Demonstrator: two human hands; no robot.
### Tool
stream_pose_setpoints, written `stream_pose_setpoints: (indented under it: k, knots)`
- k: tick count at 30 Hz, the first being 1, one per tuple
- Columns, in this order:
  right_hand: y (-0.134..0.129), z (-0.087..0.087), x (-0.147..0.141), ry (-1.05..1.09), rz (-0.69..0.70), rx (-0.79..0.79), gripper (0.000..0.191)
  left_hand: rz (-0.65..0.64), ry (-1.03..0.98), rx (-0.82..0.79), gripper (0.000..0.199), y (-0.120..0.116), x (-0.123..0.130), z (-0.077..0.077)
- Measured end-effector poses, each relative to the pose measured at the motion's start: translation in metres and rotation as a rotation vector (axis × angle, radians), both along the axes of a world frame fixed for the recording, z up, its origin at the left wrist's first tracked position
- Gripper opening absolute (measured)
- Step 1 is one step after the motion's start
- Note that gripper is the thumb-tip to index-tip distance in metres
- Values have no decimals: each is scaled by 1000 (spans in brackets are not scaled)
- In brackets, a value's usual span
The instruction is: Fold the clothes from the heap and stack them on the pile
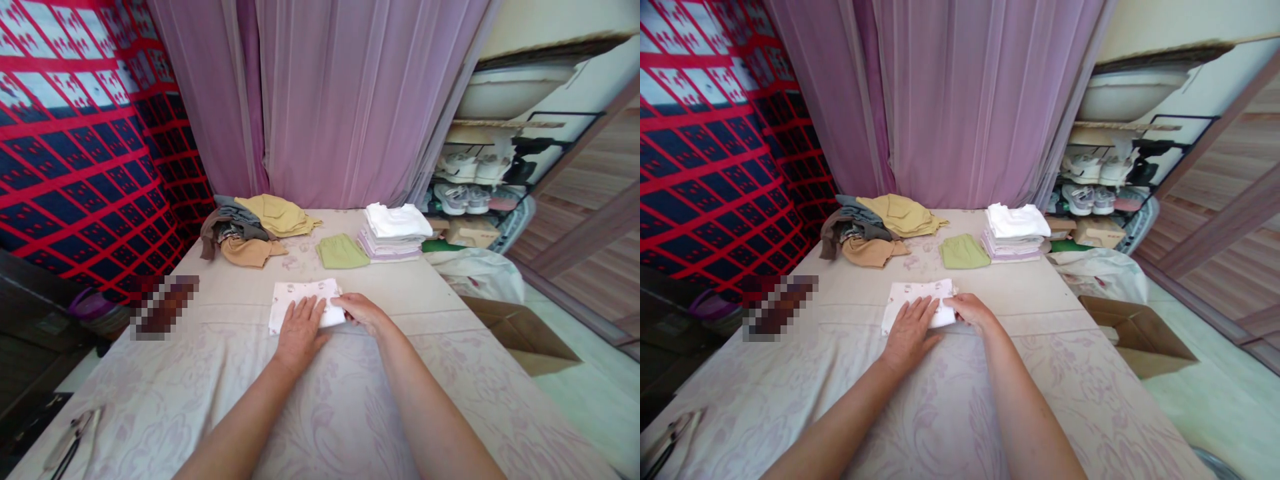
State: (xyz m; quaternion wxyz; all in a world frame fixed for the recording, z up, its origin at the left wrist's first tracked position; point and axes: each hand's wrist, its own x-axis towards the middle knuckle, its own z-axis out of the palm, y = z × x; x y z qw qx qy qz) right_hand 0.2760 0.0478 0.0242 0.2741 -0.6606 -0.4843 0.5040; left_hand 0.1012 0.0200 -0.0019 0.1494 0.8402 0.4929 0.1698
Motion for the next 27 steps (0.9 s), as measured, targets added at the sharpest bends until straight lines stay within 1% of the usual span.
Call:
stream_pose_setpoints:
  k: [2, 4, 5, 6, 8, 10, 11, 12, 13, 14, 15, 16, 18, 20, 21, 23, 25, 27]
  knots:
    - [-1, 10, -3, 143, -20, 50, 32, 45, -86, -15, 60, 6, 0, 5]
    - [-1, 17, -4, 309, -63, 91, 36, 126, -241, -50, 54, 18, -6, 17]
    - [-1, 19, -3, 363, -94, 99, 37, 183, -353, -80, 49, 25, -11, 25]
    - [0, 20, -2, 381, -128, 98, 37, 248, -489, -125, 44, 32, -15, 34]
    - [1, 17, -1, 350, -201, 90, 34, 354, -820, -262, 40, 46, -22, 52]
    - [1, 10, -2, 303, -269, 87, 30, 415, -1171, -412, 41, 54, -25, 64]
    - [0, 6, -3, 297, -290, 83, 31, 444, -1329, -468, 41, 55, -25, 66]
    - [-1, 2, -5, 304, -298, 74, 33, 480, -1460, -504, 41, 52, -25, 65]
    - [-3, -2, -6, 320, -292, 63, 37, 522, -1556, -527, 41, 47, -24, 61]
    - [-5, -5, -8, 340, -275, 50, 40, 566, -1611, -560, 39, 40, -23, 55]
    - [-7, -8, -10, 354, -260, 36, 43, 603, -1628, -606, 37, 31, -24, 47]
    - [-8, -11, -11, 358, -255, 22, 44, 627, -1604, -687, 34, 22, -25, 39]
    - [-11, -14, -13, 331, -275, 3, 45, 639, -1502, -884, 25, 3, -34, 25]
    - [-12, -17, -14, 270, -290, -16, 46, 634, -1405, -1012, 16, -10, -52, 19]
    - [-11, -19, -14, 230, -276, -29, 47, 645, -1352, -1039, 13, -12, -63, 18]
    - [-10, -23, -17, 134, -215, -49, 51, 703, -1247, -1024, 10, -10, -86, 19]
    - [-8, -30, -22, 43, -141, -44, 57, 794, -1173, -946, 14, -1, -105, 23]
    - [-6, -36, -30, -42, -64, 65, 60, 853, -1117, -825, 23, 13, -117, 26]
